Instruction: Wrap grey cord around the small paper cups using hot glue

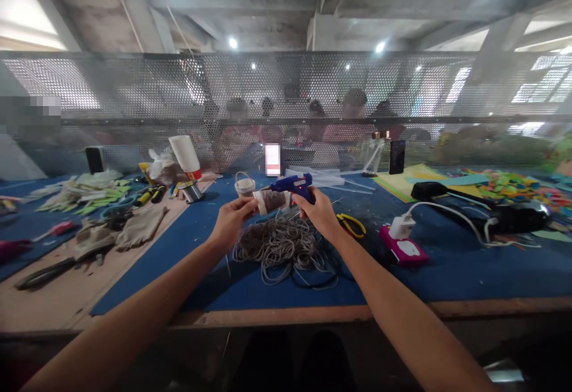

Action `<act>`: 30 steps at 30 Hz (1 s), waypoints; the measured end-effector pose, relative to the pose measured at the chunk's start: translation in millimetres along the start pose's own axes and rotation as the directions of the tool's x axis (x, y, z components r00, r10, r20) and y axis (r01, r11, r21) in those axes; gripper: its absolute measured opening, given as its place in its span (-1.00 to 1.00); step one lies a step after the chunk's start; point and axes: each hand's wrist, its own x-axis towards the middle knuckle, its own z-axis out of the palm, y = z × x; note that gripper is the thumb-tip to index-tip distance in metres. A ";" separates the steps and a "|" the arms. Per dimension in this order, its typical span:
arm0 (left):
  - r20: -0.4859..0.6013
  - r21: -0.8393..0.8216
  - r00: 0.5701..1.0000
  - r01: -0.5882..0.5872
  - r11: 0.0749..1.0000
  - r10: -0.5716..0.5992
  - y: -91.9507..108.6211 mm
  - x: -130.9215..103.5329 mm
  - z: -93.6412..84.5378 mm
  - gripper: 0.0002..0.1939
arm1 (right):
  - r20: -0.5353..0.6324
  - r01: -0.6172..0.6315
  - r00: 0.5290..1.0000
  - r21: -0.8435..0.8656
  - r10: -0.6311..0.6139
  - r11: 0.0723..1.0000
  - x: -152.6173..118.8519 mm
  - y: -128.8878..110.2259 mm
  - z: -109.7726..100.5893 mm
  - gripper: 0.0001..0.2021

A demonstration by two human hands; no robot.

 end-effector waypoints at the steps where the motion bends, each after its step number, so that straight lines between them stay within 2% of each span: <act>1: 0.002 0.002 1.000 0.005 1.000 -0.005 -0.1 -0.4 0.1 -0.71 | -0.003 0.007 1.000 0.001 -0.007 1.000 -0.3 -1.2 -0.7 -0.65; 6: 0.012 0.017 0.999 0.029 0.999 -0.030 0.7 -1.4 0.6 -0.72 | -0.035 -0.006 0.999 -0.054 0.004 0.999 1.4 -1.7 -5.9 -0.64; 13: 0.002 -0.001 0.999 0.040 0.999 -0.040 3.8 -2.6 2.6 -0.73 | -0.100 -0.074 0.993 -0.200 0.055 0.977 8.7 12.6 -13.7 -0.60; 19: -0.015 0.015 0.998 0.054 0.998 -0.054 0.4 -1.7 0.6 -0.71 | -0.161 -0.195 0.974 -0.227 0.161 0.954 15.6 32.8 -21.1 -0.74; 24: -0.035 0.024 0.998 0.049 0.998 -0.049 0.2 -0.7 0.8 -0.69 | -0.202 -0.332 0.940 -0.339 0.276 0.881 20.8 36.5 -31.7 -0.75; 30: -0.044 0.014 0.998 0.039 0.999 -0.038 0.9 -0.3 2.4 -0.68 | -0.199 -0.379 0.925 -0.502 0.322 0.778 23.4 32.2 -40.7 -0.71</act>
